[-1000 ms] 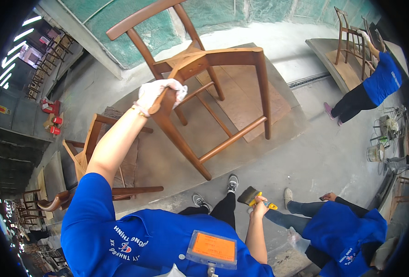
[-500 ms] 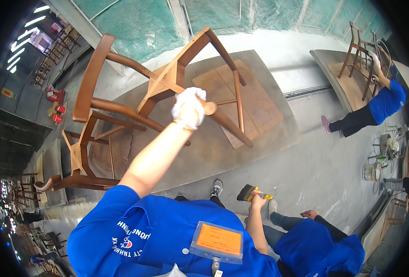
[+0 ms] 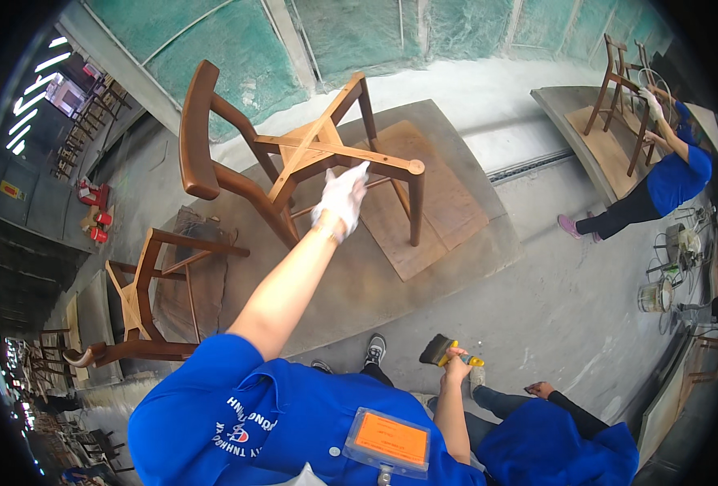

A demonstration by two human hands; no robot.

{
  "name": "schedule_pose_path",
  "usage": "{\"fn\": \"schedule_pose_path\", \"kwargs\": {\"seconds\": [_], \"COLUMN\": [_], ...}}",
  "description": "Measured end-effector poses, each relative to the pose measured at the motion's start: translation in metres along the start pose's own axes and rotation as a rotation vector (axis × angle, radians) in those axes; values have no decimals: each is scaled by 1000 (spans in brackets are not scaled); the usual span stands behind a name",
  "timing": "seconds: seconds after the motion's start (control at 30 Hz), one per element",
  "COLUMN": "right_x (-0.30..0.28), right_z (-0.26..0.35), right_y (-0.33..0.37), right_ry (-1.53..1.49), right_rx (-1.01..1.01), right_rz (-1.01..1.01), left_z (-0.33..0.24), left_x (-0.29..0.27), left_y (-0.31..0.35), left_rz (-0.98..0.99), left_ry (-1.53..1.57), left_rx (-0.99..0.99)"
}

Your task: The person applies a finish to wooden chairs using a paintbrush. They hold the chair with one hand and brush the legs, seat, and backrest with the other, rotating the chair to cover all surfaces. The person then places the finished chair on a cardboard sheet on the floor.

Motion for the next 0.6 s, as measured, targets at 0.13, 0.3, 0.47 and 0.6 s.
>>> {"fn": "schedule_pose_path", "kwargs": {"seconds": [0.13, 0.3, 0.47, 0.6], "right_x": [17, 54, 124, 205], "right_z": [-10, -6, 85, 233], "right_y": [-1, 6, 44, 120], "right_ry": [-16, -184, -373, -960], "right_rx": [-10, 51, 9, -334], "right_rz": [26, 7, 138, 623], "left_z": [-68, -167, -161, -154], "left_x": [-83, -115, -108, -121], "left_y": [99, 72, 12, 56], "left_rz": [-253, -330, -139, -234], "left_ry": [-525, -283, -131, -98], "left_rx": [800, 951, 672, 766]}}
Point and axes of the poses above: each hand's wrist, its own y-axis away from the middle knuckle, its own x-axis out of the palm, z = x × y, the point moved 7 cm from there along -y, towards the middle knuckle, and after that the axes turned 10 degrees about -z, right-handed, at the moved point
